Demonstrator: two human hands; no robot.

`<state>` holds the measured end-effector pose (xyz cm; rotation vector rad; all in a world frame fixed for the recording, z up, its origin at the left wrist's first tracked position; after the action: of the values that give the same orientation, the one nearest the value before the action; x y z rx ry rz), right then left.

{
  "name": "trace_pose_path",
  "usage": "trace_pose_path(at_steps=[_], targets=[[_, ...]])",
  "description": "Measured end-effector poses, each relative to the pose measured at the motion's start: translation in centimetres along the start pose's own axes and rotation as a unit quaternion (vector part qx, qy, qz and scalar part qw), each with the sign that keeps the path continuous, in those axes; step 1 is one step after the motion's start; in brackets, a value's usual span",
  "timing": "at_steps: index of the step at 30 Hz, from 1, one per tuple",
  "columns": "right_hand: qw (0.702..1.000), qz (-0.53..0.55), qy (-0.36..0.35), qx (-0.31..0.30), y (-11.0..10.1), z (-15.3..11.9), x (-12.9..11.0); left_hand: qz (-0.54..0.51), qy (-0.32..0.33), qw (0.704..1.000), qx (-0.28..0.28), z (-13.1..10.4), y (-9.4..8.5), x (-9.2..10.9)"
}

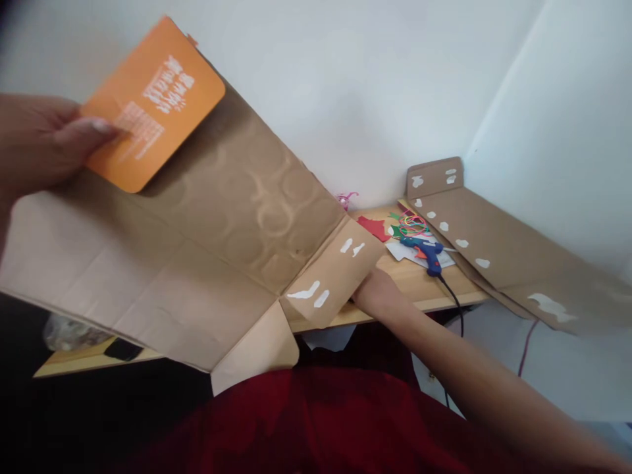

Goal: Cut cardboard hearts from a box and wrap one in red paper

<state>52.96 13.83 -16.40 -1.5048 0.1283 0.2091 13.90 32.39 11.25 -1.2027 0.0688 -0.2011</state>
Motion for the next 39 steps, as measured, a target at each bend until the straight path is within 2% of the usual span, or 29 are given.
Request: trace_pose_path(at_steps=[2, 4, 7, 9, 12, 15, 18, 20, 22, 24, 28, 32, 36, 39], targets=[[1.0, 0.003, -0.005, -0.016, -0.3, -0.5, -1.2, -0.023, 0.026, 0.997, 0.065, 0.8, 1.5, 1.0], [0.999, -0.001, -0.006, -0.042, -0.7, -1.6, -1.8, -0.057, 0.04, 0.994, 0.09, 1.6, 3.0, 1.3], [0.996, 0.011, 0.045, -0.073, -1.3, -4.8, -1.6, -0.081, 0.051, 0.99, 0.101, 2.6, 4.5, 1.2], [0.987, 0.081, 0.098, -0.098, -1.6, -7.9, -1.3, -0.095, 0.061, 0.988, 0.104, 2.9, 5.0, 1.3], [0.944, 0.27, 0.102, -0.162, -1.6, -12.4, -2.1, -0.117, 0.069, 0.986, 0.101, 3.0, 5.4, 1.7], [0.906, 0.383, 0.094, -0.155, -1.2, -14.6, -3.4, -0.139, 0.074, 0.982, 0.102, 3.1, 5.7, 2.2], [0.87, 0.465, 0.099, -0.135, 0.1, -14.3, -4.5, -0.16, 0.074, 0.978, 0.111, 3.4, 5.8, 2.6], [0.862, 0.475, 0.115, -0.133, 1.2, -13.6, -4.6, -0.171, 0.075, 0.976, 0.116, 3.6, 6.0, 2.8], [0.866, 0.46, 0.127, -0.152, 2.0, -13.1, -4.4, -0.179, 0.078, 0.973, 0.121, 3.5, 6.4, 3.0], [0.882, 0.425, 0.124, -0.164, 1.9, -12.6, -4.3, -0.192, 0.079, 0.971, 0.118, 3.3, 6.8, 3.1], [0.918, 0.372, 0.059, -0.129, -0.1, -11.1, -5.2, -0.197, 0.09, 0.969, 0.119, 2.3, 7.3, 3.1], [0.915, 0.391, -0.01, -0.098, -0.8, -8.8, -6.8, -0.198, 0.106, 0.966, 0.125, 1.5, 7.4, 3.2], [0.918, 0.383, -0.046, -0.092, -0.2, -7.4, -7.5, -0.207, 0.1, 0.965, 0.126, 1.5, 7.9, 3.0], [0.92, 0.376, -0.06, -0.092, -0.5, -7.0, -7.8, -0.205, 0.092, 0.968, 0.112, 2.0, 8.7, 2.6]])
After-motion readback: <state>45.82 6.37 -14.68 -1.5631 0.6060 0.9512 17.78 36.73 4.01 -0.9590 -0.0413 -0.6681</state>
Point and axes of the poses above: each hand's wrist, its own z-axis towards the middle knuckle, its own y-axis out of the palm, x = y × z, the point moved 3 cm from there along z, towards the middle knuckle, and after that the axes turned 1 degree about x, right-handed, at the moved point
